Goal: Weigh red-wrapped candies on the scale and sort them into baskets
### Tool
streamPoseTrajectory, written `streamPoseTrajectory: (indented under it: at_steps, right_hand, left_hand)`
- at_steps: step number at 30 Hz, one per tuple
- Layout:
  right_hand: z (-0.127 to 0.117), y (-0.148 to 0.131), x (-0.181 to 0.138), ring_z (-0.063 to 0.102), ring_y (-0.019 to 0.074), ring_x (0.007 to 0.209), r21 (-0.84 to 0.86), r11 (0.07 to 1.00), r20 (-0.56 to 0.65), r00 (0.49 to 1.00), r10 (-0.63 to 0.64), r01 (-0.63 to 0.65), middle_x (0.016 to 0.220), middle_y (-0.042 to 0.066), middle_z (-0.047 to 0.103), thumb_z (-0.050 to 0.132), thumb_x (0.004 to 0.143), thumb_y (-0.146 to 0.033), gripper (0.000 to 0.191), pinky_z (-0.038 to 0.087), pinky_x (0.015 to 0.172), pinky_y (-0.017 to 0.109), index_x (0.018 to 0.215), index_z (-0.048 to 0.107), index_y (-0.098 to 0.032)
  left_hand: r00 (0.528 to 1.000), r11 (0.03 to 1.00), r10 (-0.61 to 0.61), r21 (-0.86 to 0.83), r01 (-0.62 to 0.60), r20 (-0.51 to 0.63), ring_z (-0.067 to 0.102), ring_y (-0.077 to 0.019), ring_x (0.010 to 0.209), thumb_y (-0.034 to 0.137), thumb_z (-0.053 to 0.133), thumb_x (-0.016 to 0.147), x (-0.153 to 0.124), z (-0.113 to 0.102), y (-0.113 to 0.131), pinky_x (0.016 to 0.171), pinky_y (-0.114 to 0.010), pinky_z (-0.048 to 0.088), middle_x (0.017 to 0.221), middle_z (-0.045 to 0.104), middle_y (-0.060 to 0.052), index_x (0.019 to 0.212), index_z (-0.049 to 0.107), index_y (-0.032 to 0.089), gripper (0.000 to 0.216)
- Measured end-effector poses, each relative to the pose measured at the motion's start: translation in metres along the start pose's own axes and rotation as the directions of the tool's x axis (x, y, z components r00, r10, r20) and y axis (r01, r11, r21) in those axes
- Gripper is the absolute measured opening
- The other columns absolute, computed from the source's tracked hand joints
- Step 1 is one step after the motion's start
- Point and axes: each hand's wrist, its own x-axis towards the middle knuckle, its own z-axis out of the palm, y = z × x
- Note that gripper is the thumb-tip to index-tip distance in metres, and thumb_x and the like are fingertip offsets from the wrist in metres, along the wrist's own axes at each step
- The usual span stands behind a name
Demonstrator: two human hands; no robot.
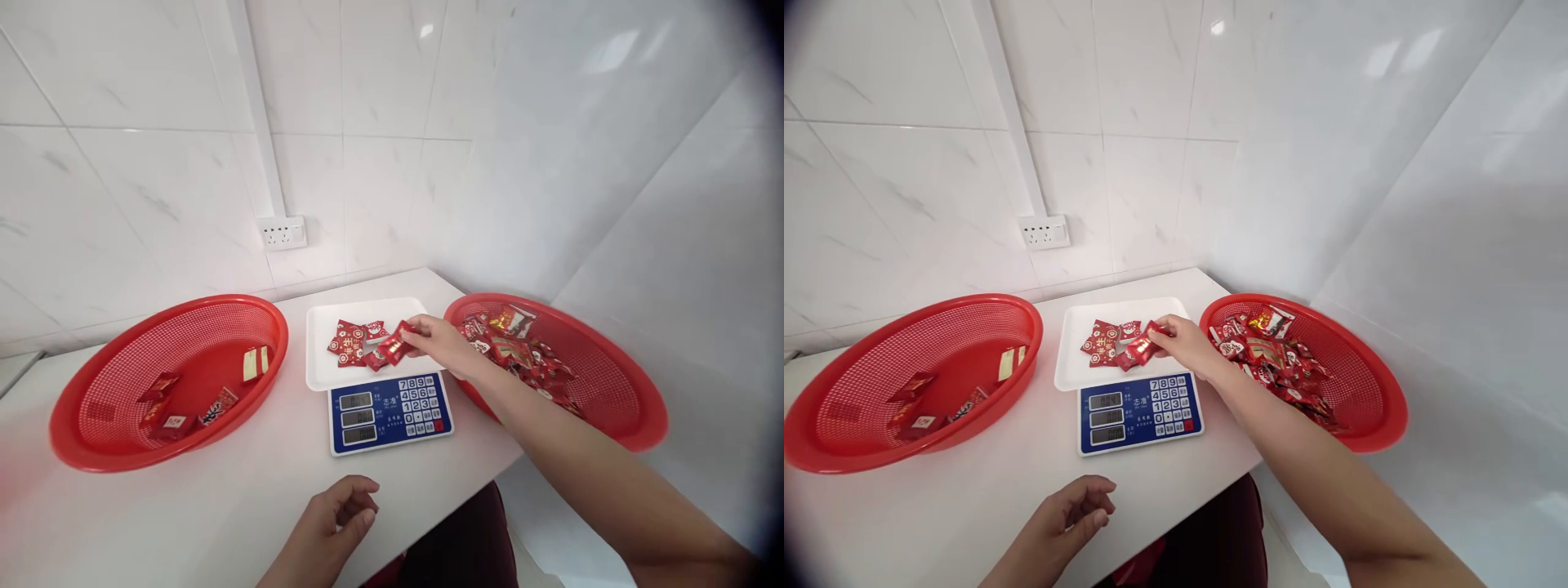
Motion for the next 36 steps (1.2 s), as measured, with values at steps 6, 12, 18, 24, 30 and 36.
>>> streamPoseTrajectory:
  at_steps: [6, 12, 18, 24, 30, 36]
  right_hand:
    - [0.012, 0.001, 0.010, 0.057, 0.0217, 0.105, -0.487, 0.857, -0.171, 0.944, -0.282, 0.168, 0.120, 0.007, 0.059, 0.052, 0.081, -0.026, 0.036, 0.050, 0.086, 0.038, 0.117, 0.054, -0.020]
    - [-0.025, 0.028, -0.065, 0.055, 0.0241, 0.110, -0.617, 0.784, -0.320, 0.887, -0.334, 0.073, 0.119, 0.006, 0.060, 0.047, 0.083, -0.036, 0.036, 0.045, 0.092, 0.041, 0.115, 0.057, -0.022]
    - [-0.052, 0.062, -0.115, 0.060, 0.0302, 0.101, -0.687, 0.643, -0.439, 0.899, 0.003, -0.337, 0.116, 0.008, 0.062, 0.045, 0.082, -0.045, 0.046, 0.050, 0.080, 0.043, 0.120, 0.056, -0.022]
    - [-0.050, 0.072, -0.117, 0.061, 0.0297, 0.099, -0.728, 0.582, -0.413, 0.909, 0.049, -0.362, 0.116, 0.003, 0.063, 0.037, 0.085, -0.046, 0.044, 0.052, 0.072, 0.041, 0.120, 0.057, -0.029]
    - [-0.050, 0.077, -0.117, 0.064, 0.0297, 0.091, -0.770, 0.541, -0.411, 0.911, -0.017, -0.337, 0.107, 0.007, 0.067, 0.036, 0.086, -0.046, 0.044, 0.053, 0.067, 0.040, 0.118, 0.059, -0.027]
    - [-0.049, 0.082, -0.118, 0.066, 0.0306, 0.084, -0.813, 0.501, -0.391, 0.916, -0.092, -0.297, 0.107, 0.008, 0.067, 0.033, 0.087, -0.047, 0.045, 0.053, 0.060, 0.041, 0.118, 0.060, -0.027]
  left_hand:
    - [0.998, 1.000, -0.007, 0.000, 0.007, -0.060, 0.058, -0.0193, 0.088, 0.036, 0.053, 0.081, -0.014, -0.008, -0.001, 0.081, -0.031, 0.044, 0.094, 0.064, -0.005, 0.105, 0.058, 0.021, 0.029]
    - [0.986, 1.000, -0.012, 0.022, 0.016, -0.164, 0.059, -0.0179, 0.089, 0.036, 0.051, 0.082, -0.021, -0.022, 0.004, 0.081, -0.030, 0.045, 0.095, 0.065, -0.004, 0.105, 0.058, 0.023, 0.027]
    - [0.981, 0.997, 0.018, 0.075, -0.004, -0.194, 0.059, -0.0176, 0.090, 0.038, 0.048, 0.084, -0.020, -0.034, 0.024, 0.081, -0.030, 0.045, 0.096, 0.065, -0.003, 0.101, 0.058, 0.024, 0.024]
    - [0.991, 0.990, 0.057, 0.132, -0.041, -0.120, 0.059, -0.0159, 0.089, 0.034, 0.048, 0.085, -0.011, -0.020, 0.035, 0.081, -0.028, 0.046, 0.095, 0.065, -0.001, 0.096, 0.059, 0.025, 0.018]
    - [0.996, 0.984, 0.012, 0.177, 0.004, -0.088, 0.060, -0.0170, 0.092, 0.033, 0.048, 0.085, -0.008, -0.010, 0.032, 0.083, -0.028, 0.047, 0.100, 0.066, -0.001, 0.101, 0.060, 0.025, 0.021]
    - [0.934, 0.866, 0.201, 0.499, -0.030, -0.294, 0.058, -0.0199, 0.100, 0.037, 0.045, 0.087, -0.009, -0.036, 0.036, 0.088, -0.031, 0.046, 0.108, 0.064, -0.004, 0.106, 0.059, 0.025, 0.026]
